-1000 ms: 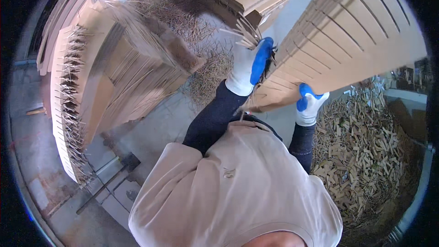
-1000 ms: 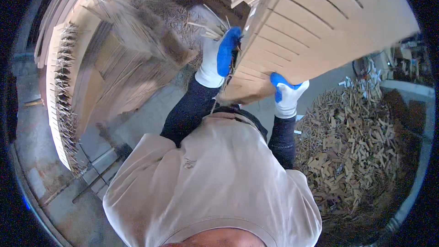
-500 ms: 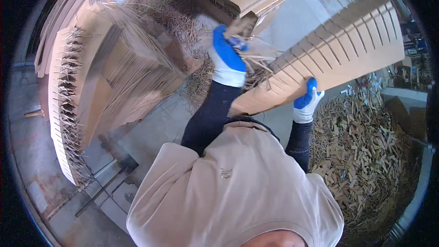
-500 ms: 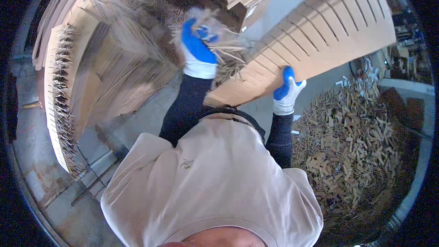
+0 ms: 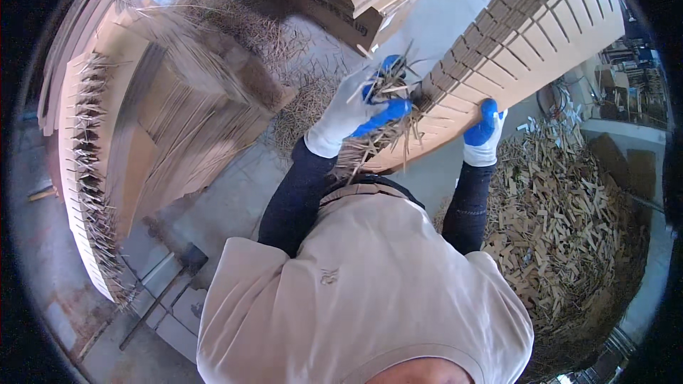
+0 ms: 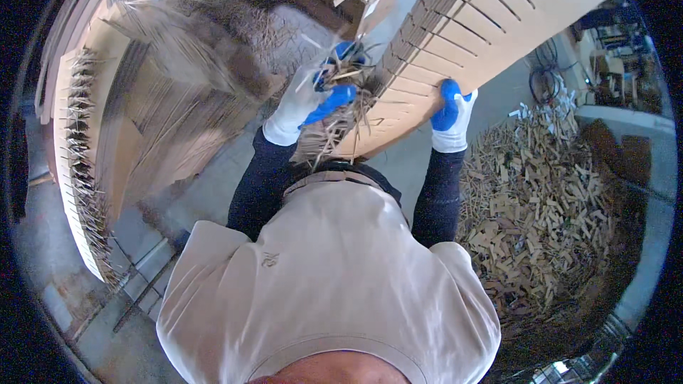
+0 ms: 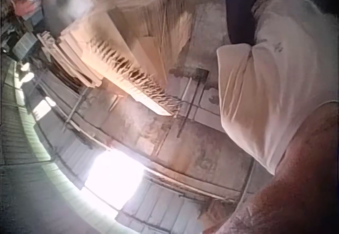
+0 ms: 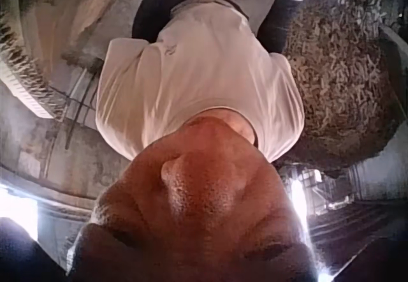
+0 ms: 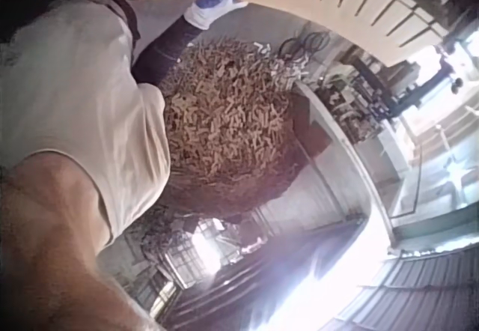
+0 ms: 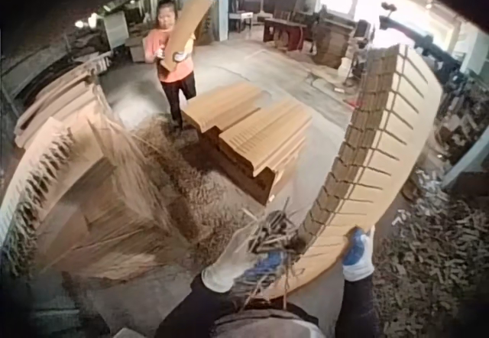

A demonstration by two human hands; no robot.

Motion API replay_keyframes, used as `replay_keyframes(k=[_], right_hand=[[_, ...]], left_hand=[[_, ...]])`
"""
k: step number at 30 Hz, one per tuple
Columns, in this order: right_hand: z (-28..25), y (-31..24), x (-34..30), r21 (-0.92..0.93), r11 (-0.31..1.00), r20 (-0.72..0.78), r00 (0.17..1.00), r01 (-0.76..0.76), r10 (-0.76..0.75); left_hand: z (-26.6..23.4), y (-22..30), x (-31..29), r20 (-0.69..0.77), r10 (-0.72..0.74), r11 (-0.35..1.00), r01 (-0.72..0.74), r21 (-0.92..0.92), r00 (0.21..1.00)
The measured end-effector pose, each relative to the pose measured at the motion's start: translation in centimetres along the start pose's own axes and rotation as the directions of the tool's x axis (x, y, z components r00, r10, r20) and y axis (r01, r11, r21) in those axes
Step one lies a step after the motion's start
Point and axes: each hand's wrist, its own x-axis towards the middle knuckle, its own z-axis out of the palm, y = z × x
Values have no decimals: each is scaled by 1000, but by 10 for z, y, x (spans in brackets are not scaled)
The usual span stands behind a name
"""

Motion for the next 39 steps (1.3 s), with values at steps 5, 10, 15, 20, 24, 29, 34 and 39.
replay_keyframes(k=[5, 10, 15, 20, 24, 29, 34, 39], right_hand=[[-17, 10, -4, 128, 991, 45, 998, -37, 31], [-25, 7, -6, -51, 998, 88, 995, -34, 39], [-27, 8, -13, 16, 1000, -9, 1000, 4, -4], [-45, 13, -16, 32, 999, 40, 999, 9, -11], [-35, 2, -16, -62, 997, 8, 999, 35, -34], [-25, -1, -9, -96, 993, -130, 988, 73, -85], [-19, -7, 7, -164, 981, -102, 987, 105, -123], [8, -8, 12, -35, 999, -41, 999, 32, -33]], left_hand=[[17, 15, 15, -62, -37, 998, 40, 46, 997], [12, 26, 14, -4, 119, 950, -113, 290, 993], [16, 16, 16, 139, 121, 986, -135, 94, 983], [15, 9, 15, 174, 120, 993, -122, 0, 977], [24, -17, 9, -113, 77, 995, -69, 73, 991], [9, -47, -1, -572, -297, 846, -67, -528, 764], [-20, -47, -17, -347, -171, 978, 116, -173, 922], [17, 2, 9, -7, -74, 996, 75, 44, 997]])
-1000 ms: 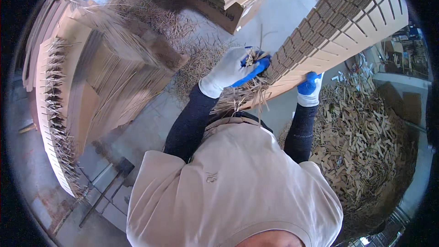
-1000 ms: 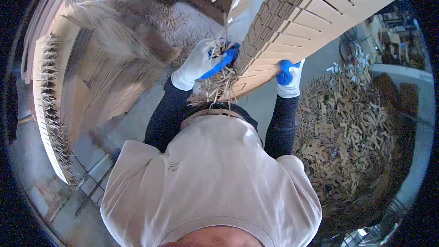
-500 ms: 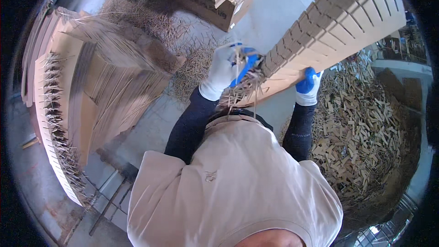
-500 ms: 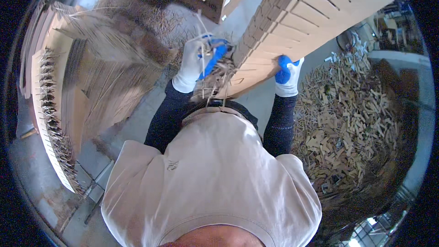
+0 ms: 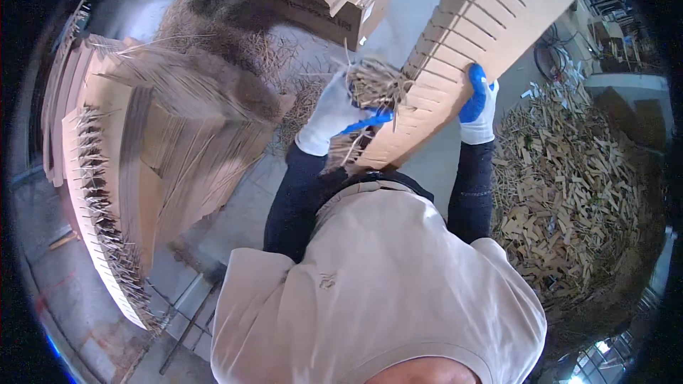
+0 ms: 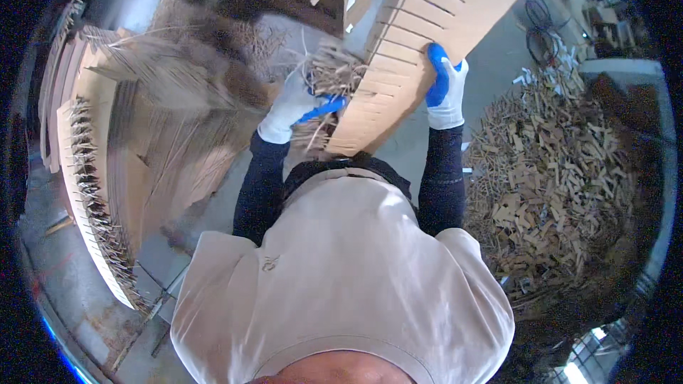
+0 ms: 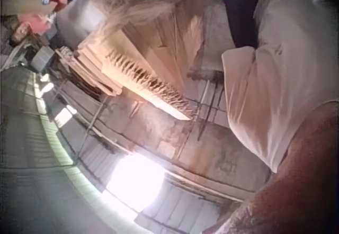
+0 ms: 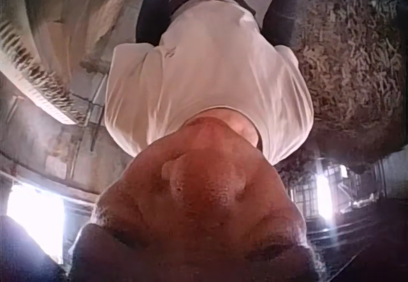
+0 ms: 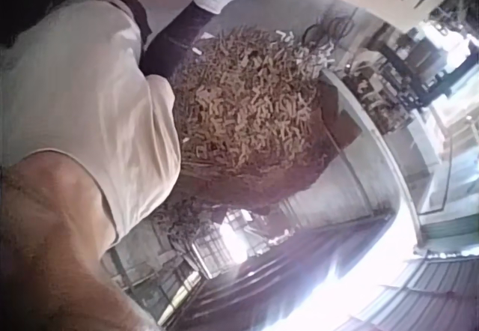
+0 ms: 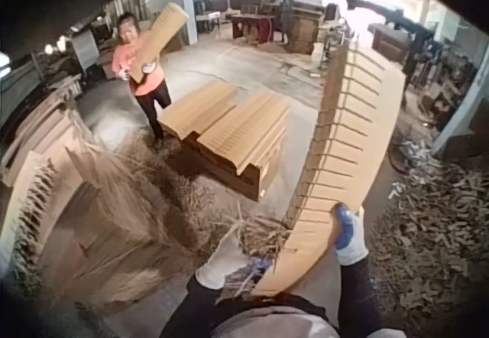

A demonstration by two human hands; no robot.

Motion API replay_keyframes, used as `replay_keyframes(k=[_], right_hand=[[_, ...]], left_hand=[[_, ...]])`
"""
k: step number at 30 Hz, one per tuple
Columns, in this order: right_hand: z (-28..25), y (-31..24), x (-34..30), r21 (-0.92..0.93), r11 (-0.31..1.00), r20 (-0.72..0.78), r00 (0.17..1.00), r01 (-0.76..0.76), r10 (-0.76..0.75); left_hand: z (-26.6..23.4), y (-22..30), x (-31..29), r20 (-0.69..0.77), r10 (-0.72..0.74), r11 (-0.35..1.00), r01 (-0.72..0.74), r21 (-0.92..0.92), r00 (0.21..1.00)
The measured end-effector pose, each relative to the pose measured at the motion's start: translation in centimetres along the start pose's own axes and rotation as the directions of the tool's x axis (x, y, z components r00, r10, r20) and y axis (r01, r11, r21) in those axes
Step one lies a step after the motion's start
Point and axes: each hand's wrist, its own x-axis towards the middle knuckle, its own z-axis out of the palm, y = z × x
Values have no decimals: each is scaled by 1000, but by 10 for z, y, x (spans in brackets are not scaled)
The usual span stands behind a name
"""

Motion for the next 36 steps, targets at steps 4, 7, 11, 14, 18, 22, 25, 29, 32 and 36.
replay_keyframes(k=[4, 7, 11, 14, 18, 22, 25, 29, 32, 36], right_hand=[[7, 2, -2, 23, 992, 122, 985, -125, 122], [8, 3, 1, -80, 996, 170, 984, -36, 49], [24, -8, -5, -127, 992, 136, 990, -22, 39], [32, -13, -12, -120, 991, 76, 995, -59, 68], [32, 0, -26, -58, 998, 5, 1000, 9, -8], [31, -6, -30, -30, 997, 63, 995, 76, -74], [28, -4, -27, -70, 986, 74, 987, 149, -144], [20, -2, -24, -43, 996, 132, 988, 82, -76], [24, -4, -23, -56, 997, 110, 993, 51, -44], [24, 8, -25, -230, 963, 94, 988, 138, -119]], left_hand=[[9, 2, 8, 233, -181, 838, 274, -472, 955], [19, 10, 12, 4, -195, 944, 189, -269, 981], [33, -19, 13, -397, 21, 993, 28, 119, 918], [36, -29, 17, -538, 173, 936, 32, 350, 825], [26, -29, 22, -546, 395, 859, -86, 505, 739], [20, -22, 20, -558, 319, 893, -47, 447, 766], [24, -9, 19, -602, 142, 987, -70, 142, 785], [27, -25, 12, -521, -209, 936, 14, -353, 828], [28, -23, 9, -550, -195, 954, 27, -299, 812], [19, -10, 10, -582, 408, 886, -150, 439, 704]])
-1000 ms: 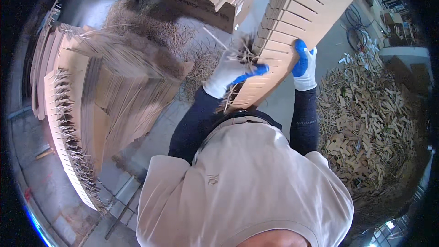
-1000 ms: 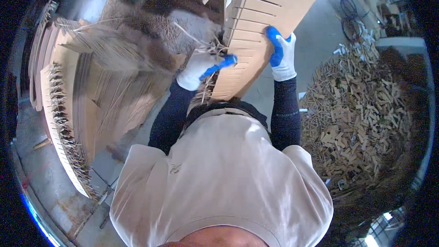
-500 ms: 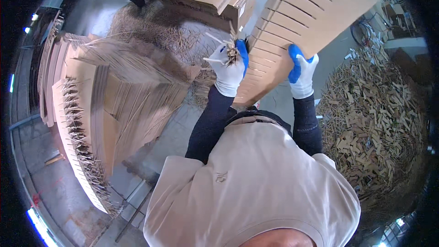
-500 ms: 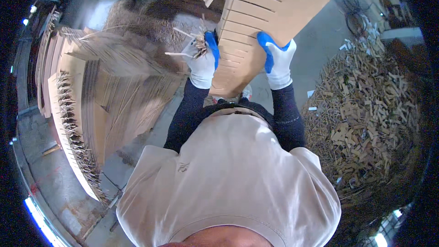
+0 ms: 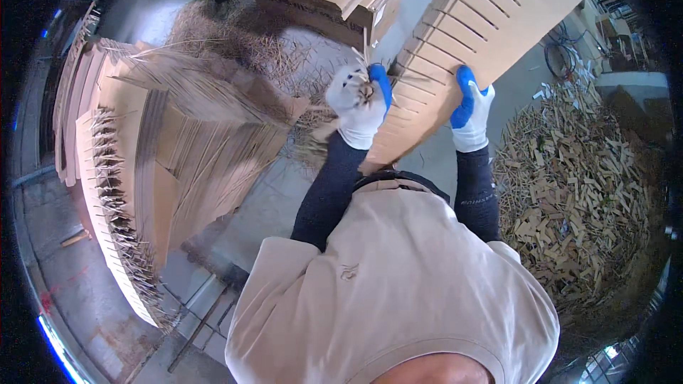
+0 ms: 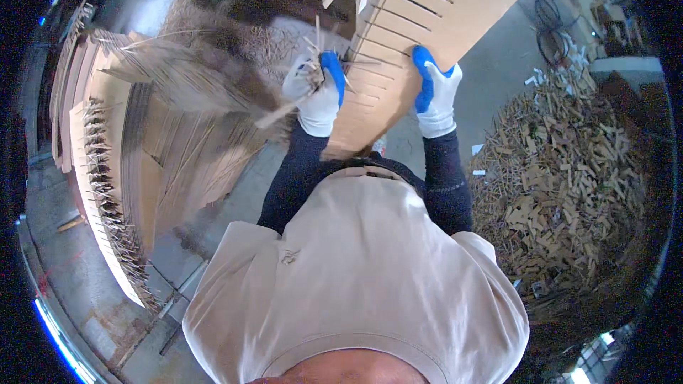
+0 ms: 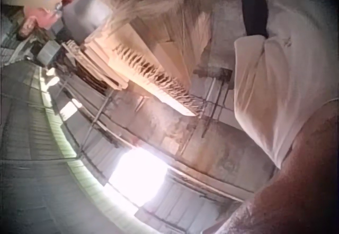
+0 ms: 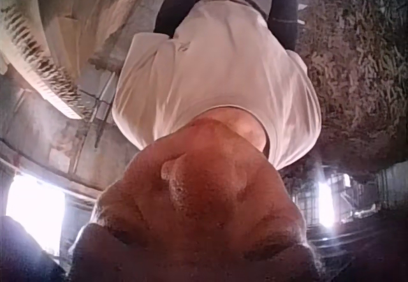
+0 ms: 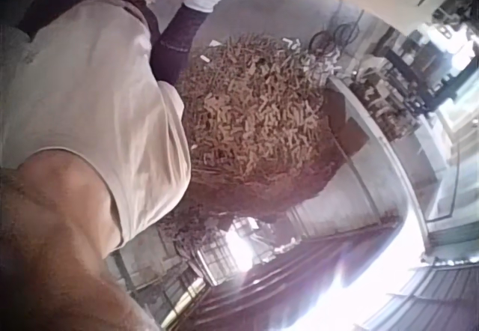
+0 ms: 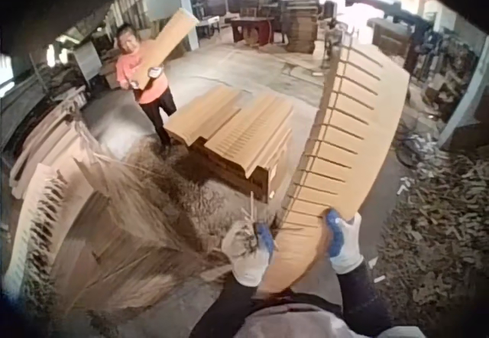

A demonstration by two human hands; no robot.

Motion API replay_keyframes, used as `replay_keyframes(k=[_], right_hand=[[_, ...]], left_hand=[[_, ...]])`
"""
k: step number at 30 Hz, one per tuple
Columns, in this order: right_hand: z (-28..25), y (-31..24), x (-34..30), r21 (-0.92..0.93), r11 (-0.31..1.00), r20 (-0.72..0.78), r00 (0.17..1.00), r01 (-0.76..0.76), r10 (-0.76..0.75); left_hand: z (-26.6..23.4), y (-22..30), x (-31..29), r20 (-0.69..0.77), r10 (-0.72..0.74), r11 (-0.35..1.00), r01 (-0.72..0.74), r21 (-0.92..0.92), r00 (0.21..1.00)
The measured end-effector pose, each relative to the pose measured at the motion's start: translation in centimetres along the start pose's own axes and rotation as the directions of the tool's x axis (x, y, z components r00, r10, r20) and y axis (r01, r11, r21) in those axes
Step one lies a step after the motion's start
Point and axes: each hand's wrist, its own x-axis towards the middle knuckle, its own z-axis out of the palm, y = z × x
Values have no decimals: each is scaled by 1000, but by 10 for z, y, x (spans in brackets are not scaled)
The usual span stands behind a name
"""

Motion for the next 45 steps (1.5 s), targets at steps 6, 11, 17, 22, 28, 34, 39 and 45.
replay_keyframes(k=[6, 11, 17, 22, 28, 34, 39, 45], right_hand=[[-8, 10, 13, 130, 986, -32, 993, -105, 110], [-5, 15, 6, -72, 996, -71, 996, 45, -50], [-18, 24, 5, -474, 805, 77, 927, 358, -367], [-6, -12, 10, 116, 992, -51, 997, -49, 55], [-13, 2, 16, -26, 997, -78, 994, 77, -78], [-6, -12, 15, -139, 985, -146, 982, 103, -123], [-10, -25, 26, -292, 931, -58, 968, 219, -245], [-34, -18, 34, 51, 994, -188, 979, 92, -81]], left_hand=[[2, 0, 1, 137, -664, 206, 356, -912, 735], [9, -2, 11, -121, -653, 522, 329, -787, 748], [-7, -11, 4, 353, -753, -33, 504, -863, 555], [2, -15, 3, 84, -538, 591, 447, -672, 839], [6, 1, 8, 143, -110, 994, 110, 2, 984], [8, -13, 28, 610, -3, 879, -289, 380, 792], [-11, -26, 42, 647, -91, 885, -237, 401, 757], [-93, -72, 26, 482, -260, 801, -93, 592, 837]])
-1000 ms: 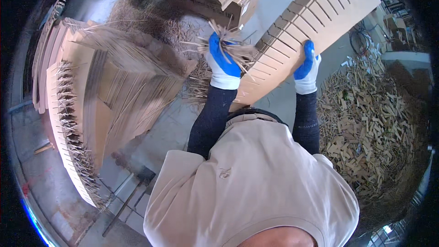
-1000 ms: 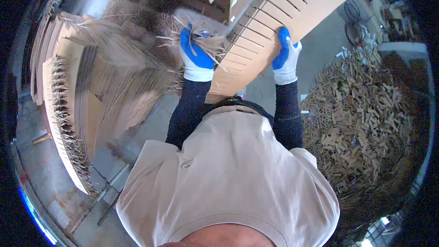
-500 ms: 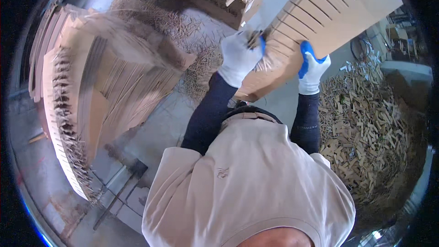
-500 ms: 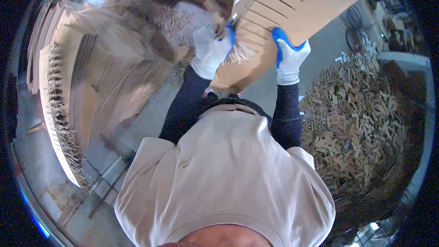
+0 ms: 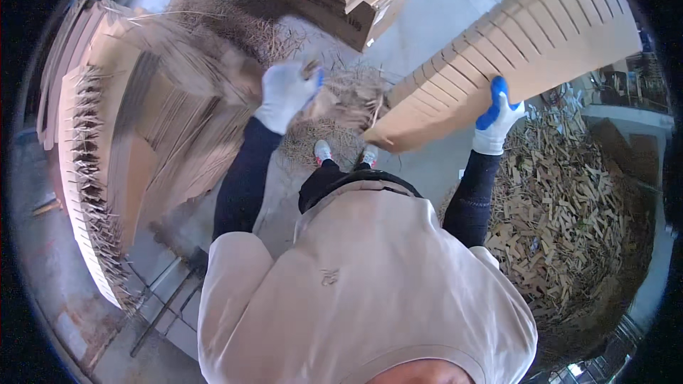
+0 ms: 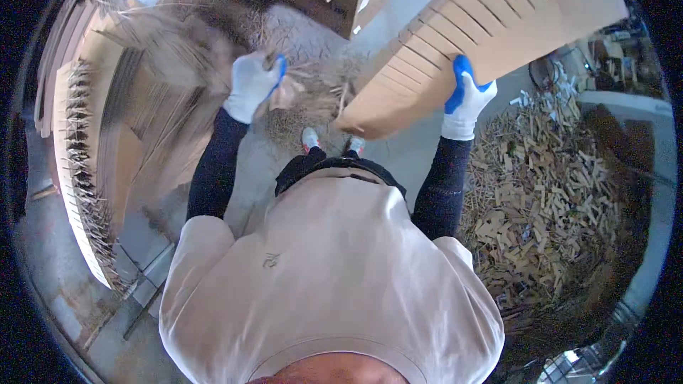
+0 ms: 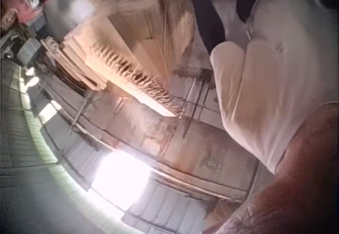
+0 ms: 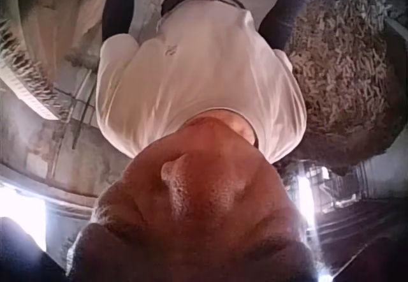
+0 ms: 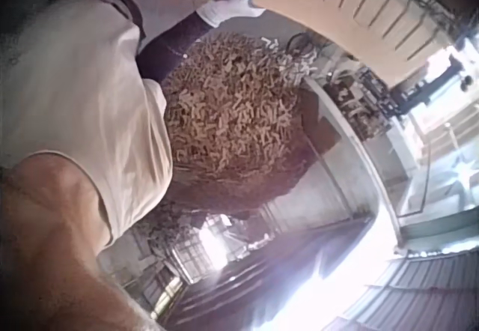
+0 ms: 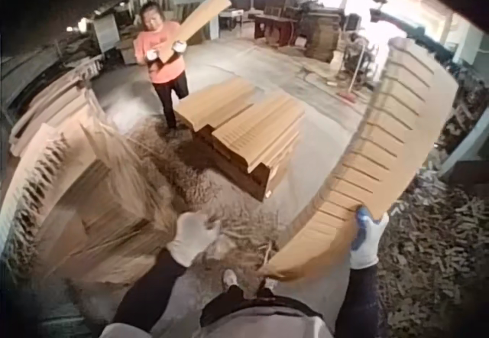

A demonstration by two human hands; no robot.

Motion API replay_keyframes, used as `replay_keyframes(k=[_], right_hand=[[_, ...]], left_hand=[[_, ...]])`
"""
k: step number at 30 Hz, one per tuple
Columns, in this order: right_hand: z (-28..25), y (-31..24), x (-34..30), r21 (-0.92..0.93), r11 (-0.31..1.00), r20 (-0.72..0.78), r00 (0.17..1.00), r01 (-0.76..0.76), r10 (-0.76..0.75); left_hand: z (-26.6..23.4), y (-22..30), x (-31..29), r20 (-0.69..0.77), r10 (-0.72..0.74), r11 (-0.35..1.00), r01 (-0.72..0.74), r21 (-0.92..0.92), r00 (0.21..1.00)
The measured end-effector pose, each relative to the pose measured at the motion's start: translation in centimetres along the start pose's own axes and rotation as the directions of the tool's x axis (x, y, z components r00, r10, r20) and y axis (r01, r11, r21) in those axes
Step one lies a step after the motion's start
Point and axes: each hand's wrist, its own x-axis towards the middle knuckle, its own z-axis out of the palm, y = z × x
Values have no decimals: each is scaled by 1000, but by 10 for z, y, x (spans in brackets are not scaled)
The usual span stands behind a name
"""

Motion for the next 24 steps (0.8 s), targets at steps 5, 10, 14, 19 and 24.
replay_keyframes(k=[5, 10, 14, 19, 24], right_hand=[[-1, 21, 3, 118, 987, -17, 993, -113, 116], [0, 44, 8, 138, 980, 118, 985, -142, 126], [21, 36, 2, 131, 984, 126, 987, -118, 101], [22, 23, -7, 202, 961, 111, 980, -186, 166], [17, 23, -8, 74, 994, 83, 994, -80, 74]], left_hand=[[-4, -42, -37, 80, -90, 987, 78, 141, 993], [-33, 40, -29, 21, 71, 746, -39, -665, 997], [-12, 72, -14, 123, 150, 856, -66, -513, 981], [5, 82, -20, -1, 210, 886, -191, -422, 978], [7, 88, -22, -234, 98, 978, -137, -156, 967]])
